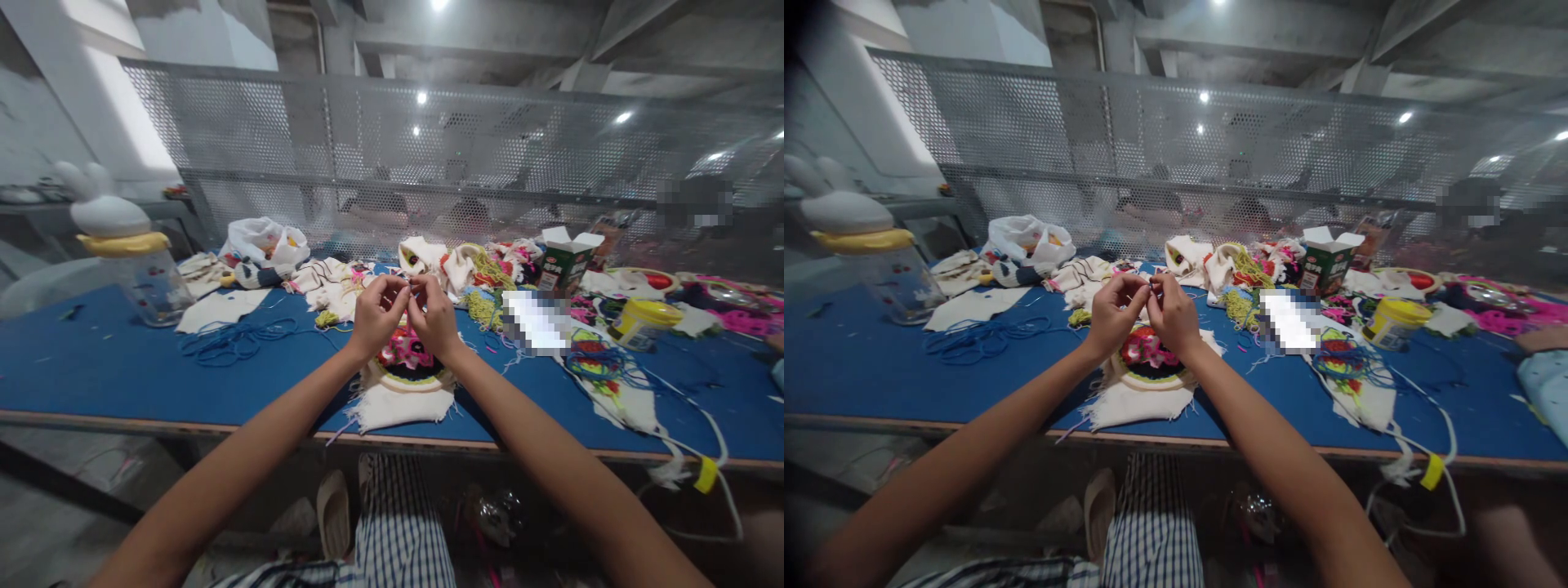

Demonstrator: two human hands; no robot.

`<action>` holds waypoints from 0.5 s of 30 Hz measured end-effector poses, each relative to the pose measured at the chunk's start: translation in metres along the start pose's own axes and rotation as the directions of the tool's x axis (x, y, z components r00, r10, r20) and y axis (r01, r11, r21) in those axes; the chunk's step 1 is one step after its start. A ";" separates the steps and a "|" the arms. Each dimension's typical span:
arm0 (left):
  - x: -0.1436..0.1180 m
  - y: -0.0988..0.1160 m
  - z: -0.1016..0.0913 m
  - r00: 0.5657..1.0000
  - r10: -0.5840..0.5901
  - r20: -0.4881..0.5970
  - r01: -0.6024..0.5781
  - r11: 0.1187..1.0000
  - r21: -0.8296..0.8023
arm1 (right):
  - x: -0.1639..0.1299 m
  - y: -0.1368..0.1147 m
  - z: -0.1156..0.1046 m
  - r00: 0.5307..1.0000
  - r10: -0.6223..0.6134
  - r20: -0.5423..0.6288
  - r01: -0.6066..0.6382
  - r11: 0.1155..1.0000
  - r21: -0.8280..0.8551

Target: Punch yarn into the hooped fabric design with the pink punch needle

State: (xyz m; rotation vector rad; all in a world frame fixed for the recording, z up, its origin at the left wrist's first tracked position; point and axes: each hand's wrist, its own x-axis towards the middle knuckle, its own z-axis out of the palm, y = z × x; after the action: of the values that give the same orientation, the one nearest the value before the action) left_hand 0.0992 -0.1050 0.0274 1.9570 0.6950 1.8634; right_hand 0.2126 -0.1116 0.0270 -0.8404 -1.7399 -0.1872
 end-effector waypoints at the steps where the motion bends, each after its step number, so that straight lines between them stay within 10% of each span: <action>1: 0.000 0.000 0.000 1.000 -0.002 -0.001 0.002 1.000 -0.001 | 0.000 0.000 0.000 1.000 0.004 -0.002 -0.004 1.000 0.002; 15: -0.001 -0.002 0.002 0.997 -0.065 -0.047 0.063 0.997 -0.039 | 0.000 0.003 0.002 0.996 0.079 0.043 -0.083 0.991 0.106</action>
State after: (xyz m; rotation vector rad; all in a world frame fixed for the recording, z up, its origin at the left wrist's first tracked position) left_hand 0.1005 -0.1032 0.0253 1.8501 0.7228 1.8776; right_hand 0.2126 -0.1080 0.0257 -0.8389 -1.7328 -0.0226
